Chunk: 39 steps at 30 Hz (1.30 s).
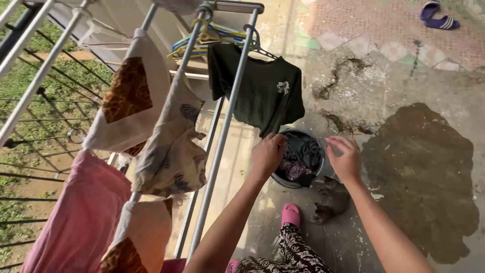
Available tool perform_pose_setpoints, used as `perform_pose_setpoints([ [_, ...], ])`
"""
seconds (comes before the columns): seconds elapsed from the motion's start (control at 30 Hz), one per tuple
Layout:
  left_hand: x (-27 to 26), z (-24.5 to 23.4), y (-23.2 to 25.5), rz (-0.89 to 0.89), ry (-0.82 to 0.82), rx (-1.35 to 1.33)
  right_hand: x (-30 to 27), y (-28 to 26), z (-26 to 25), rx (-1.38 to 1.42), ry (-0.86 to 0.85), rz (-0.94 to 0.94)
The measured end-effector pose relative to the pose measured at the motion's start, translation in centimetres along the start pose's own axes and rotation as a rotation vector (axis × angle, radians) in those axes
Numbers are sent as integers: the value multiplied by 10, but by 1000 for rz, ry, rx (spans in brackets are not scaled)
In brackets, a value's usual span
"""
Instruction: Hanging various items of clothing on a laundry rack.
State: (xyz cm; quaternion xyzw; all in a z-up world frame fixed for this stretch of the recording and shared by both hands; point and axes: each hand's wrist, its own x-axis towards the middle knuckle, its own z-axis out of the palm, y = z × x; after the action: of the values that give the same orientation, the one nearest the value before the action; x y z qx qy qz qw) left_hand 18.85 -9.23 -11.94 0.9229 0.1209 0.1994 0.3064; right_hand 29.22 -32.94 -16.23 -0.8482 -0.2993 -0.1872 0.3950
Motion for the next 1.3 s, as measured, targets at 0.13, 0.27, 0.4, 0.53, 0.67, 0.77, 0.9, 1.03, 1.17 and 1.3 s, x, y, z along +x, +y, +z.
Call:
perform_pose_setpoints([
  [0.13, 28, 92, -39, -13, -84, 21, -10, 73, 40, -55, -130, 182],
  [0.27, 35, 181, -93, -33, -193, 91, -53, 153, 101, -145, -306, 293],
  [0.4, 29, 265, -152, -57, -299, 160, -120, 245, 180, -257, -531, 378],
  [0.53, 17, 348, -211, -75, -386, 172, -169, 328, 261, -296, -742, 440],
  [0.67, 1, 401, -244, -87, -434, 188, -193, 368, 329, -301, -889, 453],
  [0.77, -6, 421, -254, -95, -446, 176, -205, 382, 352, -357, -927, 421],
  [0.9, -21, 438, -256, -156, -507, 131, -221, 395, 354, -148, -595, 359],
  [1.03, -49, 444, -246, -284, -804, 158, -157, 301, 292, 224, -333, 740],
  [1.17, -42, 404, -182, -336, -797, 119, -63, 203, 192, 647, -59, 811],
  [1.3, -12, 355, -127, -353, -430, -39, 44, 137, 86, 896, 111, 817],
])
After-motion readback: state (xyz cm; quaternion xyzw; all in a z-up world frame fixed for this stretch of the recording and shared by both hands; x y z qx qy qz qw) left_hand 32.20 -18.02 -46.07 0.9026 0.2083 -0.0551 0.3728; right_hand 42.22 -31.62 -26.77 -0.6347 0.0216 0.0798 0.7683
